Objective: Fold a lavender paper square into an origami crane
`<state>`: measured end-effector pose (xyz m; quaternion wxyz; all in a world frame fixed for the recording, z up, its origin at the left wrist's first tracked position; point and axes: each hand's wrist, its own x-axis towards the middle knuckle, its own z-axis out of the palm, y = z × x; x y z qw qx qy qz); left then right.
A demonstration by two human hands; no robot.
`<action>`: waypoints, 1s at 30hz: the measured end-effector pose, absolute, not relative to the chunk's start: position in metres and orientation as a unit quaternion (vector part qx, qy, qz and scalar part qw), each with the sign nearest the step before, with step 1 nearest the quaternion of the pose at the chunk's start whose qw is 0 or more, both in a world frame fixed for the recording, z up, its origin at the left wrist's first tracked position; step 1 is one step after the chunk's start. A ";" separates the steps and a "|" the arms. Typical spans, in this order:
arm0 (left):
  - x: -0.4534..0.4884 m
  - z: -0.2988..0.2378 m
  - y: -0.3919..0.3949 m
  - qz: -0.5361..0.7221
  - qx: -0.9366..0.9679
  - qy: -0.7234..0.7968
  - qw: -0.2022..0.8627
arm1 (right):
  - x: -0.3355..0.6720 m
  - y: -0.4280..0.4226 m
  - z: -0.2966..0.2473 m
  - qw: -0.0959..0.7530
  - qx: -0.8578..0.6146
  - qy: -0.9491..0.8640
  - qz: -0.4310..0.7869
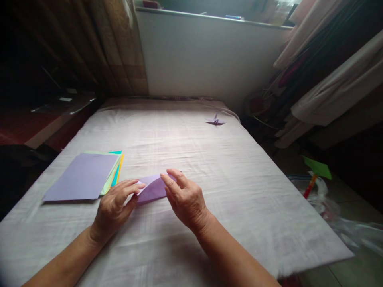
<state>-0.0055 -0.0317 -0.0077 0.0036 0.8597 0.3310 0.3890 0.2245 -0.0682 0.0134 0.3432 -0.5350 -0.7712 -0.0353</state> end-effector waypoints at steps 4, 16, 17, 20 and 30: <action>-0.006 -0.006 -0.035 0.391 0.876 0.280 -0.006 | 0.210 -0.059 0.016 0.306 -0.499 -0.810 0.015; -0.025 -0.008 -0.016 0.281 0.910 0.299 -0.063 | 0.235 -0.044 0.007 0.457 -0.395 -0.782 0.156; -0.025 -0.008 -0.015 0.278 0.913 0.292 -0.063 | 0.238 -0.045 0.003 0.449 -0.396 -0.785 0.163; -0.024 -0.010 -0.014 0.257 0.929 0.264 -0.040 | 0.250 -0.050 -0.009 0.409 -0.406 -0.803 0.148; -0.029 -0.018 -0.019 0.221 0.927 0.282 0.114 | 0.277 -0.059 -0.033 0.280 -0.461 -0.840 0.062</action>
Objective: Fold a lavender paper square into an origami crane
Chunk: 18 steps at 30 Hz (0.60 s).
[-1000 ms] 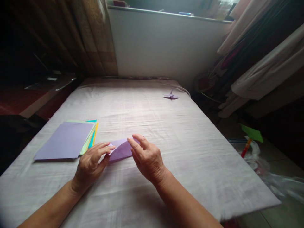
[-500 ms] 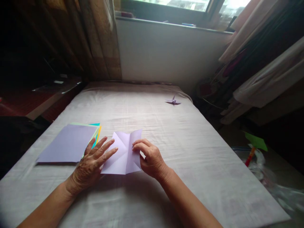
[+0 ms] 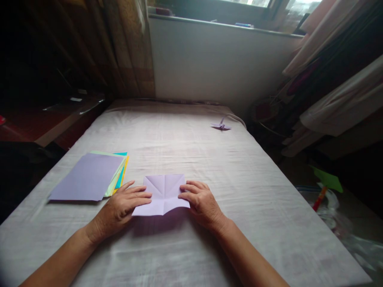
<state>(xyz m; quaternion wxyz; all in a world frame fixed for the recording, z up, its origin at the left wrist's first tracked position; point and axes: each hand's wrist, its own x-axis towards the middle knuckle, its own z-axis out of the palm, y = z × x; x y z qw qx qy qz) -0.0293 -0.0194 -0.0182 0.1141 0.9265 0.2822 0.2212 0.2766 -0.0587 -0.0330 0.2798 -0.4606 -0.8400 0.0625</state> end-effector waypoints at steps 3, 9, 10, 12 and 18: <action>-0.021 -0.017 -0.019 0.246 0.884 0.353 0.182 | 0.272 -0.055 -0.029 0.286 -0.493 -0.816 0.097; -0.006 -0.022 -0.018 0.320 0.784 0.510 0.148 | 0.255 -0.042 -0.021 0.277 -0.597 -0.745 0.109; -0.005 -0.022 -0.019 0.328 0.795 0.499 0.106 | 0.253 -0.040 -0.021 0.267 -0.612 -0.738 0.098; -0.001 -0.021 -0.023 0.320 0.831 0.454 0.018 | 0.250 -0.037 -0.019 0.244 -0.628 -0.735 0.079; 0.019 -0.018 -0.039 0.192 0.924 0.330 -0.016 | 0.246 -0.035 -0.016 0.210 -0.633 -0.743 0.053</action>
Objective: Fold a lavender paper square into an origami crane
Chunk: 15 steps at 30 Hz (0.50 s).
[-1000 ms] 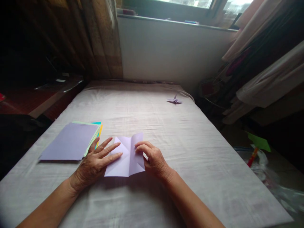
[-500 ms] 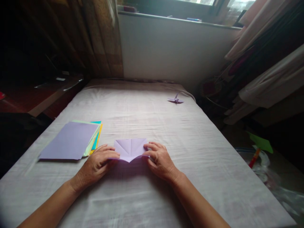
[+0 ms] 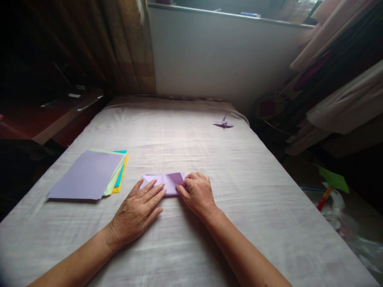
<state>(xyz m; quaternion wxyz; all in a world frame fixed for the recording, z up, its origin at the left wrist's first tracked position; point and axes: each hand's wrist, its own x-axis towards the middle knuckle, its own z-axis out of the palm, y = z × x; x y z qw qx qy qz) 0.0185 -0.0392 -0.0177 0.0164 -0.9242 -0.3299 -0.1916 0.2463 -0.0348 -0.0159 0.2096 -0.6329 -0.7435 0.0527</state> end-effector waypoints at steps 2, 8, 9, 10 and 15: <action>0.025 -0.020 -0.042 -0.159 -0.932 -0.327 0.004 | 0.246 -0.035 -0.016 0.211 -0.634 -0.742 0.044; 0.033 -0.028 -0.040 -0.111 -0.935 -0.336 -0.001 | 0.244 -0.037 -0.022 0.238 -0.632 -0.737 0.026; 0.033 -0.028 -0.040 -0.109 -0.936 -0.335 -0.002 | 0.244 -0.038 -0.023 0.245 -0.631 -0.736 0.025; 0.033 -0.028 -0.040 -0.107 -0.936 -0.335 -0.003 | 0.244 -0.038 -0.024 0.250 -0.630 -0.735 0.024; 0.032 -0.029 -0.041 -0.109 -0.935 -0.337 -0.008 | 0.244 -0.038 -0.025 0.260 -0.630 -0.731 0.021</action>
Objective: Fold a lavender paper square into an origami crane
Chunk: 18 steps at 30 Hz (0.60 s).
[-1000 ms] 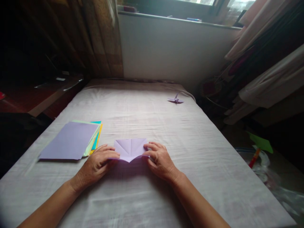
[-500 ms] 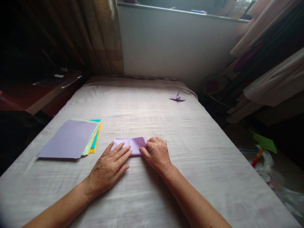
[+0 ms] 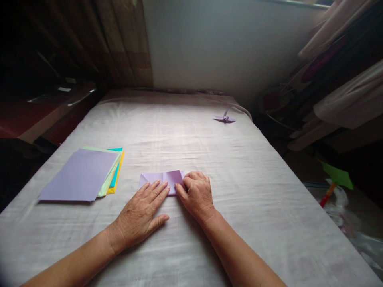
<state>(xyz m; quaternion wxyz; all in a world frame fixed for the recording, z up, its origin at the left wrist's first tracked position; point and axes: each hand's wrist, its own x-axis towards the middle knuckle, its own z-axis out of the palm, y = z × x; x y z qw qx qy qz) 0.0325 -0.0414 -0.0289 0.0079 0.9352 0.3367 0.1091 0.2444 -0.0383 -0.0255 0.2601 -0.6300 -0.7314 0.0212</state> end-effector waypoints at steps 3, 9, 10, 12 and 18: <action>0.033 -0.029 -0.042 0.112 0.935 0.336 0.009 | 0.244 -0.038 -0.026 0.264 -0.631 -0.729 0.020; 0.033 -0.028 -0.042 0.110 0.934 0.340 0.012 | 0.245 -0.038 -0.028 0.270 -0.634 -0.724 0.024; 0.033 -0.027 -0.042 0.108 0.934 0.341 0.014 | 0.245 -0.038 -0.028 0.270 -0.635 -0.723 0.024; 0.034 -0.027 -0.042 0.106 0.934 0.342 0.016 | 0.245 -0.038 -0.028 0.271 -0.636 -0.723 0.024; 0.034 -0.028 -0.044 0.117 0.930 0.349 0.017 | 0.244 -0.038 -0.028 0.266 -0.638 -0.722 0.021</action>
